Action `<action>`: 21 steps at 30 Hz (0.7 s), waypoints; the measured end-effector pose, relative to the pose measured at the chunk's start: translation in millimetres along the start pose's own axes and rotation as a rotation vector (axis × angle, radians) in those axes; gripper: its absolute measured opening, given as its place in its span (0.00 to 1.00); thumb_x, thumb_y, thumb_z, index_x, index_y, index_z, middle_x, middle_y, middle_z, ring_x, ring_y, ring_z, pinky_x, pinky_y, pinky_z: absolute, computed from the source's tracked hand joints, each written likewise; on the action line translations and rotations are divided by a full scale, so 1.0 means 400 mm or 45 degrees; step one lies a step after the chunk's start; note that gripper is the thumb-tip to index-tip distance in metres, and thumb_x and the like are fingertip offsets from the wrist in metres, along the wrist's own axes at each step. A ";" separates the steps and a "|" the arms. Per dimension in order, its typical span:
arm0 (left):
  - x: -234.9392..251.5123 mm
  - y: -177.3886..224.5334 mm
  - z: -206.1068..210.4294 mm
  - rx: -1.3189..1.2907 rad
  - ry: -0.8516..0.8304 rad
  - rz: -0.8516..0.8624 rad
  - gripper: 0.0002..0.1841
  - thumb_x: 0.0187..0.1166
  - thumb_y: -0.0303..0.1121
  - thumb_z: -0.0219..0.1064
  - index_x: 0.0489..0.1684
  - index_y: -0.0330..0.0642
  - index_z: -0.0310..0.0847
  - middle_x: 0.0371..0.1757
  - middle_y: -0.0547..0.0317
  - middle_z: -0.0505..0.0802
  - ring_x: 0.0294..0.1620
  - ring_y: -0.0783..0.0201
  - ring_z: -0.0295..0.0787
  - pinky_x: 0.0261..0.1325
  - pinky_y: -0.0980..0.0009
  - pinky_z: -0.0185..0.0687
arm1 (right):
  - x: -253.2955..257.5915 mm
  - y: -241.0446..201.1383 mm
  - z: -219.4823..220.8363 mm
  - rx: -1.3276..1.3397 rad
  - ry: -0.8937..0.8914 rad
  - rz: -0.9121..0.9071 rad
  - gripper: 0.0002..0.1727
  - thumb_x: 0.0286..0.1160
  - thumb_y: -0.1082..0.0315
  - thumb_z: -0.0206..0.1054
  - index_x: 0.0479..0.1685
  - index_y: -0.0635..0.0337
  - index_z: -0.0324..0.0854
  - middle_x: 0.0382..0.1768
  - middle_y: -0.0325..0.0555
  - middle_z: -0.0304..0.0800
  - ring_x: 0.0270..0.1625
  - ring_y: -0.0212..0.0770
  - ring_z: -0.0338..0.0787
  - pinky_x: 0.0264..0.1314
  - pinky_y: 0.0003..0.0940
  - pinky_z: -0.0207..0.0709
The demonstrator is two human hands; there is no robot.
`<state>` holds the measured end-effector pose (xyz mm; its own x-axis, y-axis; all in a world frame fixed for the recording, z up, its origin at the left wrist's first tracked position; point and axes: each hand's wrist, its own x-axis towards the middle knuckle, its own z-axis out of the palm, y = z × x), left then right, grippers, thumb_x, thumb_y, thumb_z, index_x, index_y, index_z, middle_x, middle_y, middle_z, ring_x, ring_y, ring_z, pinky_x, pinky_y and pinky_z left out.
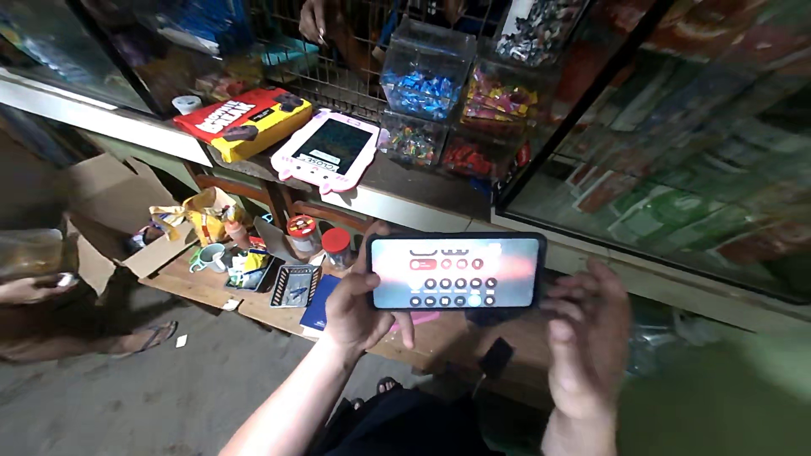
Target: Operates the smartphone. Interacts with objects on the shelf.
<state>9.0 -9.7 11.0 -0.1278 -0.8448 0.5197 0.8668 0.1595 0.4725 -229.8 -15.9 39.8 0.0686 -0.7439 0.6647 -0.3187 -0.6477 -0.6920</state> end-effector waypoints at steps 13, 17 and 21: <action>0.021 -0.071 0.050 -0.188 0.409 0.070 0.30 0.77 0.68 0.57 0.47 0.50 0.89 0.46 0.50 0.97 0.37 0.57 0.98 0.28 0.61 0.93 | 0.123 0.001 0.070 1.238 -0.051 0.436 0.53 0.64 0.18 0.52 0.81 0.49 0.74 0.67 0.39 0.89 0.65 0.39 0.90 0.61 0.40 0.87; 0.083 0.071 0.002 0.526 0.252 -0.200 0.19 0.83 0.64 0.54 0.47 0.68 0.87 0.37 0.71 0.96 0.25 0.75 0.91 0.21 0.75 0.87 | 0.133 0.033 0.048 1.235 -0.383 0.633 0.57 0.56 0.11 0.48 0.73 0.49 0.82 0.56 0.40 0.95 0.58 0.39 0.93 0.60 0.40 0.88; 0.255 0.204 0.084 1.267 -0.378 -0.983 0.34 0.86 0.68 0.35 0.60 0.57 0.84 0.42 0.70 0.94 0.33 0.78 0.90 0.26 0.78 0.86 | 0.079 0.093 0.098 1.398 -0.831 0.913 0.62 0.41 0.07 0.52 0.63 0.51 0.86 0.55 0.43 0.96 0.57 0.41 0.95 0.55 0.41 0.89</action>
<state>50.5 -65.5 126.4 -0.6443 -0.7633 -0.0469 -0.1916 0.1018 0.9762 -202.4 -70.1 23.9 0.7106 -0.7013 0.0567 0.3760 0.3104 -0.8731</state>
